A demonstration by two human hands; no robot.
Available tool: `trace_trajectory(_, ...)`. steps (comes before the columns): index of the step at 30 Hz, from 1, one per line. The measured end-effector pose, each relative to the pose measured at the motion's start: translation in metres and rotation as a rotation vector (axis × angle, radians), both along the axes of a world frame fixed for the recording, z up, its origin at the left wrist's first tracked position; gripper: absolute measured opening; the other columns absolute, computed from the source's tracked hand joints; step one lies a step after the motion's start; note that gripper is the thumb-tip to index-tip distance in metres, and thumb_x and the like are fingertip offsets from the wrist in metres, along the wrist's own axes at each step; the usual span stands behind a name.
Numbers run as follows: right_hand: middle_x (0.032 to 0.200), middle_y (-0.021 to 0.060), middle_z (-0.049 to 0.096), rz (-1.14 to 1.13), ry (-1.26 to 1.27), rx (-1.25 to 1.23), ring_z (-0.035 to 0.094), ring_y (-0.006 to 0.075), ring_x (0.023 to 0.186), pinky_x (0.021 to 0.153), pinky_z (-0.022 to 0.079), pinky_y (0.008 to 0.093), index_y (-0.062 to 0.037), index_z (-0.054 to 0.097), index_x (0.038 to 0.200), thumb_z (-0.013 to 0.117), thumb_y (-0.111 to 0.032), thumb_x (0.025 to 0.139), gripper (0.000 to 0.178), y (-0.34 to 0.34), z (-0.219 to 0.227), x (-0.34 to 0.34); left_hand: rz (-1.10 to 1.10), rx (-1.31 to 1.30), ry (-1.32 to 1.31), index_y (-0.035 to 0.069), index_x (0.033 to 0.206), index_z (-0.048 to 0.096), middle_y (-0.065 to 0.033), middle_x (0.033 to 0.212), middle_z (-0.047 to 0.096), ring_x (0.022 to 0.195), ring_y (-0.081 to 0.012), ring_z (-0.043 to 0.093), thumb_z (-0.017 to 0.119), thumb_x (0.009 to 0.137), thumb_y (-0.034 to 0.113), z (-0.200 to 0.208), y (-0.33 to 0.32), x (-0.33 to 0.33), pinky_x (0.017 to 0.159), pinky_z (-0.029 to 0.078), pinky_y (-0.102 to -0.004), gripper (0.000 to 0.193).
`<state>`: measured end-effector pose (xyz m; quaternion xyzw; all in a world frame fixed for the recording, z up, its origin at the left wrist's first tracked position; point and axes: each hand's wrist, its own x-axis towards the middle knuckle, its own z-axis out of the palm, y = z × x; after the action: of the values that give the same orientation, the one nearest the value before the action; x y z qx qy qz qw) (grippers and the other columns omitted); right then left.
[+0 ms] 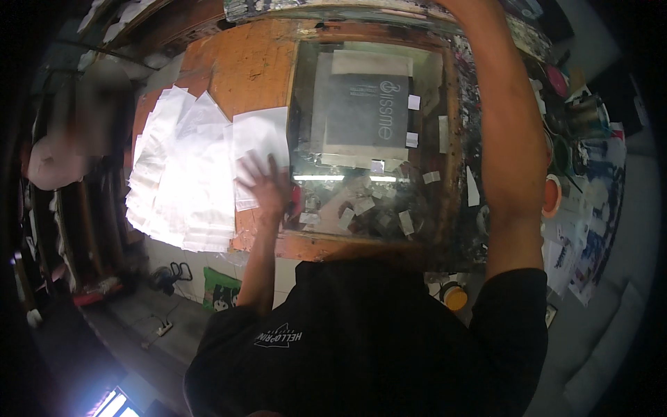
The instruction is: The person performs screen printing by placing white paper under a screen, applying ink with a squeegee, and lifting the screen to reveal printed sheets. A coworker assists by removing finished prints and supplying new paper.
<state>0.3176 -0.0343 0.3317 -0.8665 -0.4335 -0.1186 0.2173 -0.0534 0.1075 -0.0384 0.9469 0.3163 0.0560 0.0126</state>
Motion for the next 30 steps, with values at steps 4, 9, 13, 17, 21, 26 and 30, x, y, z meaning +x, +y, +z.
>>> trace_trajectory(4, 0.06, 0.0228, 0.061, 0.027, 0.047, -0.028, 0.06, 0.0341, 0.054, 0.057, 0.049, 0.045, 0.0072, 0.069, 0.073, 0.067, -0.042, 0.094, 0.054, 0.0, -0.003, 0.005, -0.244, -0.176, -0.098, 0.012, 0.154, 0.046, -0.0263, 0.167, 0.02, 0.156, -0.0475, 0.009, 0.048, 0.105, 0.036, -0.005, -0.064, 0.098, 0.115, 0.002, -0.0783, 0.055)
trace_trajectory(9, 0.06, 0.0071, 0.061, 0.138, 0.138, -0.132, 0.054, 0.0167, 0.052, 0.048, 0.049, 0.033, 0.0002, 0.07, 0.071, 0.058, -0.045, 0.102, 0.056, -0.006, 0.003, 0.016, -0.34, -0.246, -0.232, 0.01, 0.157, 0.041, -0.0281, 0.166, 0.02, 0.156, -0.0486, 0.009, 0.046, 0.106, 0.032, -0.027, -0.126, 0.209, 0.116, 0.002, -0.0762, 0.056)
trace_trajectory(13, 0.064, 0.0045, 0.054, 0.234, 0.324, -0.054, 0.048, 0.0107, 0.052, 0.043, 0.042, 0.0244, 0.0001, 0.07, 0.088, 0.054, -0.038, 0.106, 0.045, -0.022, 0.022, 0.005, -0.375, -0.391, -0.212, 0.002, 0.156, 0.038, -0.0327, 0.165, 0.018, 0.156, -0.0488, 0.009, 0.047, 0.105, 0.029, -0.023, -0.164, 0.246, 0.119, 0.003, -0.0727, 0.058)
trace_trajectory(17, 0.071, 0.0062, 0.058, 0.329, 0.336, 0.049, 0.048, 0.0099, 0.054, 0.041, 0.041, 0.0223, 0.0028, 0.07, 0.102, 0.056, -0.03, 0.106, 0.036, -0.034, 0.01, 0.019, -0.327, -0.613, -0.498, 0.002, 0.154, 0.04, -0.0322, 0.164, 0.02, 0.155, -0.0494, 0.011, 0.053, 0.102, 0.027, -0.018, -0.15, 0.218, 0.118, 0.004, -0.073, 0.059)
trace_trajectory(21, 0.07, 0.0081, 0.059, 0.252, 0.224, -0.011, 0.049, 0.0096, 0.054, 0.04, 0.042, 0.0223, 0.0035, 0.07, 0.101, 0.057, -0.029, 0.105, 0.035, -0.03, 0.002, 0.032, -0.316, -0.249, -0.186, 0.004, 0.152, 0.045, -0.0271, 0.165, 0.025, 0.156, -0.0492, 0.01, 0.054, 0.101, 0.028, -0.017, -0.148, 0.182, 0.117, 0.001, -0.0743, 0.057)
trace_trajectory(26, 0.067, 0.0044, 0.055, 0.318, 0.124, 0.16, 0.044, 0.0087, 0.05, 0.039, 0.039, 0.0227, 0.0044, 0.069, 0.094, 0.059, -0.028, 0.103, 0.036, -0.036, -0.022, 0.021, -0.316, -0.281, -0.164, 0.005, 0.152, 0.047, -0.026, 0.166, 0.025, 0.156, -0.0475, 0.009, 0.055, 0.101, 0.028, -0.014, -0.154, 0.151, 0.117, -0.001, -0.0741, 0.057)
trace_trajectory(30, 0.059, -0.0002, 0.048, 0.245, 0.276, 0.038, 0.036, 0.0082, 0.046, 0.037, 0.034, 0.0236, 0.0028, 0.066, 0.086, 0.059, -0.029, 0.103, 0.037, -0.029, -0.01, 0.018, -0.333, -0.302, -0.181, 0.005, 0.152, 0.047, -0.0256, 0.166, 0.024, 0.157, -0.0451, 0.009, 0.056, 0.1, 0.029, -0.017, -0.153, 0.147, 0.117, -0.002, -0.074, 0.057)
